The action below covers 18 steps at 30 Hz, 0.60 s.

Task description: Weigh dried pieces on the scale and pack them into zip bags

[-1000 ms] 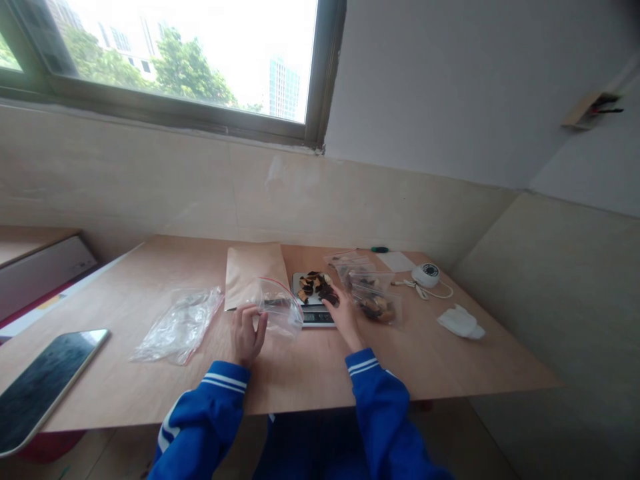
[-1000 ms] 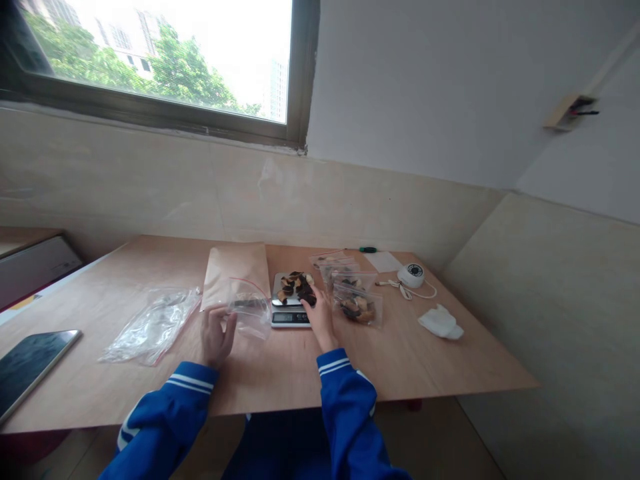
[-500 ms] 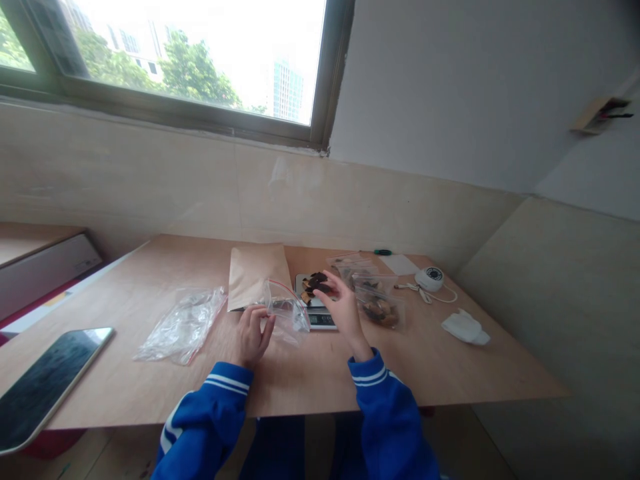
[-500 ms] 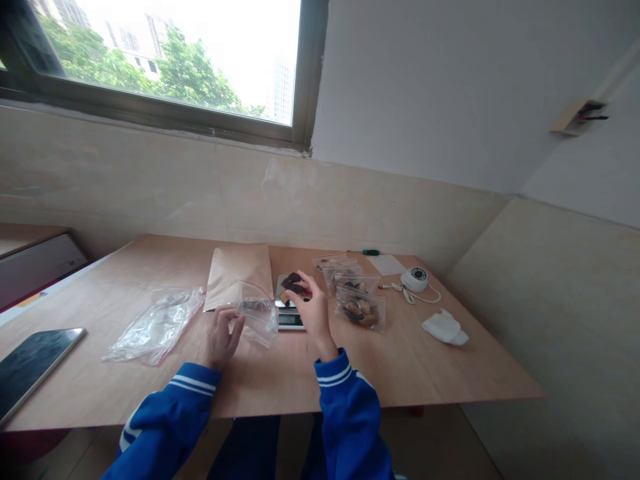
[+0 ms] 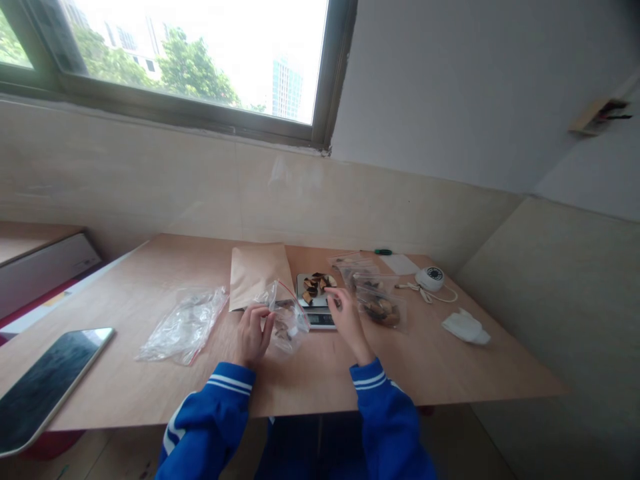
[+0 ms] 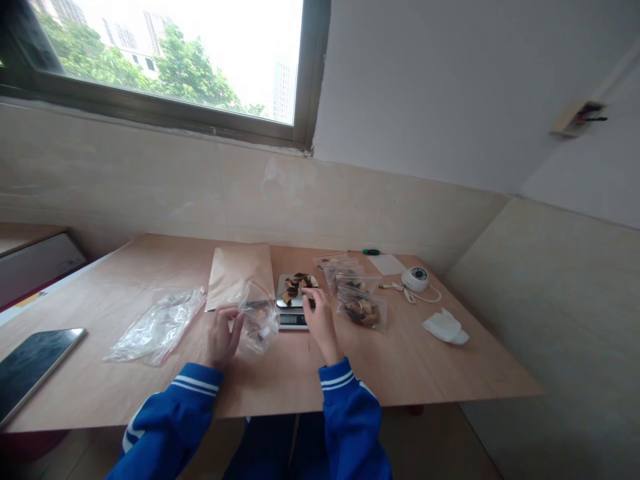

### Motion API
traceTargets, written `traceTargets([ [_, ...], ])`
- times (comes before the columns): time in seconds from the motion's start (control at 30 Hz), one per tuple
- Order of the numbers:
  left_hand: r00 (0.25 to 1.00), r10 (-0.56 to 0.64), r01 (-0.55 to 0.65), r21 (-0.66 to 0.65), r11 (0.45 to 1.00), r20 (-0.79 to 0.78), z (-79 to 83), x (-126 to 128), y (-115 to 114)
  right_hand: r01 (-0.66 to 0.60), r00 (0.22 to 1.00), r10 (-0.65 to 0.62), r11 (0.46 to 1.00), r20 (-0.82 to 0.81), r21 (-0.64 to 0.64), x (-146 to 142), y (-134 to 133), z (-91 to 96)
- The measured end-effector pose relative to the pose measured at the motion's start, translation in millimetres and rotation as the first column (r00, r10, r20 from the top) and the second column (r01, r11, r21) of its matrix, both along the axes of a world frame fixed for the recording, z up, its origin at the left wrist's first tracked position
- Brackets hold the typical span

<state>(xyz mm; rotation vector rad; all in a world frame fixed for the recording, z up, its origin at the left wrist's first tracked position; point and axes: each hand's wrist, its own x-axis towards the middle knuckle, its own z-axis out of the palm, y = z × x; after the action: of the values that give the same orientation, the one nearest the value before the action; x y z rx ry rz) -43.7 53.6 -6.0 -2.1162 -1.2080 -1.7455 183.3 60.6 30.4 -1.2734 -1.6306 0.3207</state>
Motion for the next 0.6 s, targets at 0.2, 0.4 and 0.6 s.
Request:
traceTargets([
  [0.2,1.000,0.025,-0.024,0.016,1.000,-0.003,3.3,0,-2,0.103,0.960,-0.089,0.994,0.266,-0.039,30,8,-29.6],
  [0.4,1.000,0.027,-0.027,-0.006,1.000,-0.006,0.5,-1,-2,0.041,0.999,-0.041,0.998,0.010,-0.045,1,-4,10.7],
  [0.6,1.000,0.014,-0.014,-0.013,1.000,-0.005,-2.4,-2,0,-0.154,0.988,0.154,0.988,0.000,-0.008,-32,-3,40.5],
])
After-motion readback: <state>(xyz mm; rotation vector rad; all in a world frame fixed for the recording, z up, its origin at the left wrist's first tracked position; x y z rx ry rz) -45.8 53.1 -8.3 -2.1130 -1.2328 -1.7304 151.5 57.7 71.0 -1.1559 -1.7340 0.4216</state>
